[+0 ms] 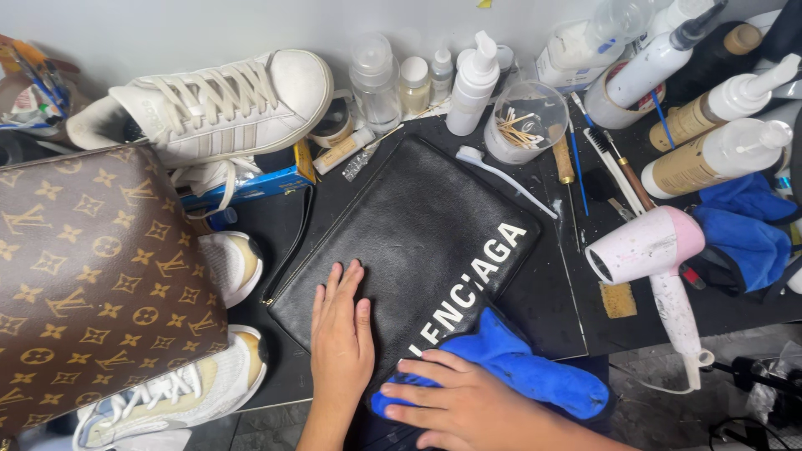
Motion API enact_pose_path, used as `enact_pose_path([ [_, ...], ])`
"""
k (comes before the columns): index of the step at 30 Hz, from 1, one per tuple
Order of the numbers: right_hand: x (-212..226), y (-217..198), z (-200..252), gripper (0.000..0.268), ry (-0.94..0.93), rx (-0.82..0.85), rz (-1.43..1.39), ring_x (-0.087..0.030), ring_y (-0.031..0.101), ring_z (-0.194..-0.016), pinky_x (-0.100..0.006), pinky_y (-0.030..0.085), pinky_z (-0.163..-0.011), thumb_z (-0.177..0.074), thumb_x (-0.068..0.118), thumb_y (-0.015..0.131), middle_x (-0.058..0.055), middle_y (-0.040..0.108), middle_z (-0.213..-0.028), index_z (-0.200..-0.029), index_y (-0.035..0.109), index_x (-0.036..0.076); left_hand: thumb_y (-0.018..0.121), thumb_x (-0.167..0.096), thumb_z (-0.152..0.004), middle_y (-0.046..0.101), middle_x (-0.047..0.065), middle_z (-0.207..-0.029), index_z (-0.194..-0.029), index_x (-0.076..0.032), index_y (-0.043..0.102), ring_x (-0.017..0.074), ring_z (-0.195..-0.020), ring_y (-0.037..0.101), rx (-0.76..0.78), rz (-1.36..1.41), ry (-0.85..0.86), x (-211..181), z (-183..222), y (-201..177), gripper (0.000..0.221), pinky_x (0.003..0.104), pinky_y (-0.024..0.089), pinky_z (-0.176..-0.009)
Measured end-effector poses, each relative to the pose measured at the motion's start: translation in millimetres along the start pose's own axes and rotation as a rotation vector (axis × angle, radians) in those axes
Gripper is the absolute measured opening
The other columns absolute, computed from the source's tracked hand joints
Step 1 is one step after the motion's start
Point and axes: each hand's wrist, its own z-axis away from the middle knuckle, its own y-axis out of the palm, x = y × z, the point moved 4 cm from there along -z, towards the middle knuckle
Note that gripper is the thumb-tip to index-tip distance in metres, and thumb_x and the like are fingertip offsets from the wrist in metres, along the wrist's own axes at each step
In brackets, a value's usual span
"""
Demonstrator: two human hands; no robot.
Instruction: The person cleans the white lettering on a black leather clutch using a brush and a cloth, then uses a pink hairdryer to dry the surface before applying a cleaning foam with a cloth and wiping it again.
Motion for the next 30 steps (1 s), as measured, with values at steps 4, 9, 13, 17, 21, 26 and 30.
enact_pose_path([
  [4,5,29,-11,0.044,-0.129,-0.077,0.205,-0.024,0.049,-0.151,-0.045,0.037,-0.126,-0.100,0.033,0.066,0.004,0.056,-0.158,-0.142,0.065,0.019,0.050,-0.014,-0.103,0.060,0.011,-0.147,-0.138,-0.004,0.058,0.0334,-0.146,0.047,-0.001,-0.008,0.022,0,-2,1,0.038,0.052,0.032,-0.120],
  [9,2,19,2,0.051,0.052,-0.052,0.194,-0.027,0.046,-0.141,-0.042,0.041,-0.105,-0.103,0.039,0.066,0.000,0.054,-0.159,-0.145,0.061,0.011,0.052,-0.013,-0.101,0.058,0.012,-0.148,-0.139,-0.004,0.058,0.0340,-0.146,0.046,0.019,-0.048,0.065,2,0,2,0.040,0.053,0.032,-0.120],
  [13,-16,-23,9,0.054,0.358,-0.104,0.279,-0.028,0.050,-0.125,-0.044,0.042,-0.092,-0.091,0.040,0.066,0.000,0.052,-0.153,-0.138,0.064,0.013,0.054,-0.013,-0.099,0.057,0.013,-0.149,-0.138,-0.005,0.059,0.0352,-0.146,0.044,0.050,-0.114,0.045,2,1,5,0.040,0.054,0.031,-0.120],
  [17,-46,-60,14,0.061,0.689,-0.196,0.427,-0.032,0.049,-0.119,-0.047,0.040,-0.090,-0.086,0.044,0.067,-0.002,0.050,-0.151,-0.137,0.063,0.011,0.053,-0.013,-0.099,0.056,0.012,-0.149,-0.136,-0.006,0.060,0.0346,-0.146,0.044,0.073,-0.160,0.046,1,-2,7,0.039,0.054,0.030,-0.120],
  [21,-74,-86,15,0.067,0.869,-0.336,0.631,-0.036,0.046,-0.127,-0.049,0.039,-0.100,-0.088,0.047,0.065,-0.003,0.046,-0.157,-0.141,0.057,0.008,0.053,-0.013,-0.100,0.056,0.012,-0.150,-0.134,-0.007,0.062,0.0345,-0.146,0.044,0.072,-0.181,0.062,1,-1,7,0.036,0.053,0.030,-0.120],
  [26,-74,-75,12,0.072,0.877,-0.307,0.525,-0.038,0.043,-0.129,-0.049,0.037,-0.101,-0.087,0.048,0.065,-0.006,0.040,-0.160,-0.144,0.052,0.007,0.051,-0.014,-0.101,0.054,0.012,-0.151,-0.133,-0.009,0.063,0.0342,-0.146,0.043,0.077,-0.234,0.061,0,-1,9,0.035,0.053,0.030,-0.120],
  [30,-27,-45,10,0.075,0.655,-0.158,0.325,-0.035,0.044,-0.127,-0.050,0.034,-0.097,-0.086,0.053,0.066,-0.005,0.040,-0.158,-0.144,0.049,0.009,0.052,-0.014,-0.099,0.053,0.011,-0.152,-0.134,-0.012,0.064,0.0344,-0.146,0.042,0.072,-0.251,0.075,-1,-3,10,0.037,0.054,0.030,-0.119],
])
